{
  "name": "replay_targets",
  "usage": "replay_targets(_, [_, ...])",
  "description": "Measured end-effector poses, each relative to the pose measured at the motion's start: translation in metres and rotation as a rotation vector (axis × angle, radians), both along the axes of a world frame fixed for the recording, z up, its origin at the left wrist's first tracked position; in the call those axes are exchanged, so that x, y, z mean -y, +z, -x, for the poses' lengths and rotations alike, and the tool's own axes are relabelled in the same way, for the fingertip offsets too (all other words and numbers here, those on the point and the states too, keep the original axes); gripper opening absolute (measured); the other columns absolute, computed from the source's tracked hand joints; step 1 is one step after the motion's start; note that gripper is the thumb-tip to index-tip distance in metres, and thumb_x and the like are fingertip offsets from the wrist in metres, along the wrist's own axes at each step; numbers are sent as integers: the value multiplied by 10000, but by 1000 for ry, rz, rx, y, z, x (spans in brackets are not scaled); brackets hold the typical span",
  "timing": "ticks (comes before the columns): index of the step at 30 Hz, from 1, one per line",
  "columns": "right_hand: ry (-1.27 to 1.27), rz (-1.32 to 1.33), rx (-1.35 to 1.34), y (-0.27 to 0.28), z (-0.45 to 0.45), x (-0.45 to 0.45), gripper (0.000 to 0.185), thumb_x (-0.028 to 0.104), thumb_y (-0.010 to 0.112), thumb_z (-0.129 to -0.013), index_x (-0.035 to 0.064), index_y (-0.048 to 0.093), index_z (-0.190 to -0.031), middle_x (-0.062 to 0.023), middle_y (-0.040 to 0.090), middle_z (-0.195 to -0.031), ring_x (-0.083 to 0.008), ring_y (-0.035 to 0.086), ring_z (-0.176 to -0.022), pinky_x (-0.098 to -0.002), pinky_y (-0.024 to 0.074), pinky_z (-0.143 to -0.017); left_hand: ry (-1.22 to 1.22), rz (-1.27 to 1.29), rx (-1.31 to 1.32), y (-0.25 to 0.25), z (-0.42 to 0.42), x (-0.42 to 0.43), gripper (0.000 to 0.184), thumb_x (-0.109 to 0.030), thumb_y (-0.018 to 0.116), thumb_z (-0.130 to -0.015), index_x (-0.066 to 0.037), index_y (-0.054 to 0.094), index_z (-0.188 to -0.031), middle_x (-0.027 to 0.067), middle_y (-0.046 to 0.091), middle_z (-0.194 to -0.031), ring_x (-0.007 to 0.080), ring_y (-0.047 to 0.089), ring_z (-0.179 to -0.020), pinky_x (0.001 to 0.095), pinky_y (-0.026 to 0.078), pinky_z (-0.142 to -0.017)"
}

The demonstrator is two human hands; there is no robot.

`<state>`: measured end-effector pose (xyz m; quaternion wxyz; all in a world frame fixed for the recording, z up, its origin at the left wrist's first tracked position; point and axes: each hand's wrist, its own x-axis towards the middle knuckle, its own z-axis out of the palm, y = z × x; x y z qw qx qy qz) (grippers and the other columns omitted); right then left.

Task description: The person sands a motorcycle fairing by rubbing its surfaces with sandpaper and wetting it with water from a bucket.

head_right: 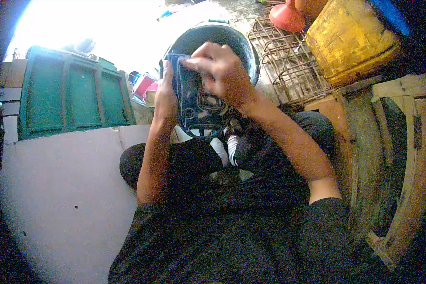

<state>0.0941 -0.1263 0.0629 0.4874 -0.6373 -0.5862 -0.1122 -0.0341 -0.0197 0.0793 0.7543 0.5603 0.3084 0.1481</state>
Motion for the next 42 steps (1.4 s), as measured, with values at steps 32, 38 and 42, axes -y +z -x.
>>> replay_targets(32, [91, 61, 129, 2, 7, 0, 370, 81, 666, -713, 185, 733, -1062, 9, 622, -896, -213, 589, -859, -374, 413, -731, 193, 204, 137, -7, -6, -2, 658, -511, 255, -1057, 14, 651, -1061, 120, 700, -868, 162, 695, -713, 281, 596, -633])
replay_targets(38, [64, 86, 139, 0, 9, 3, 398, 74, 652, -717, 196, 723, -1088, 5, 625, -910, -210, 592, -873, -395, 409, -727, 206, 191, 102, -2, -5, 0, 647, -502, 263, -1059, 12, 657, -1060, 108, 709, -859, 157, 702, -704, 279, 598, -631])
replay_targets(42, [-27, 25, 91, 1, -3, -3, 422, 58, 636, -718, 172, 721, -1115, -6, 625, -917, -227, 594, -879, -378, 430, -728, 147, 108, 41, 2, -5, 2, 652, -504, 272, -1057, 15, 667, -1040, 112, 709, -871, 147, 696, -693, 267, 589, -610])
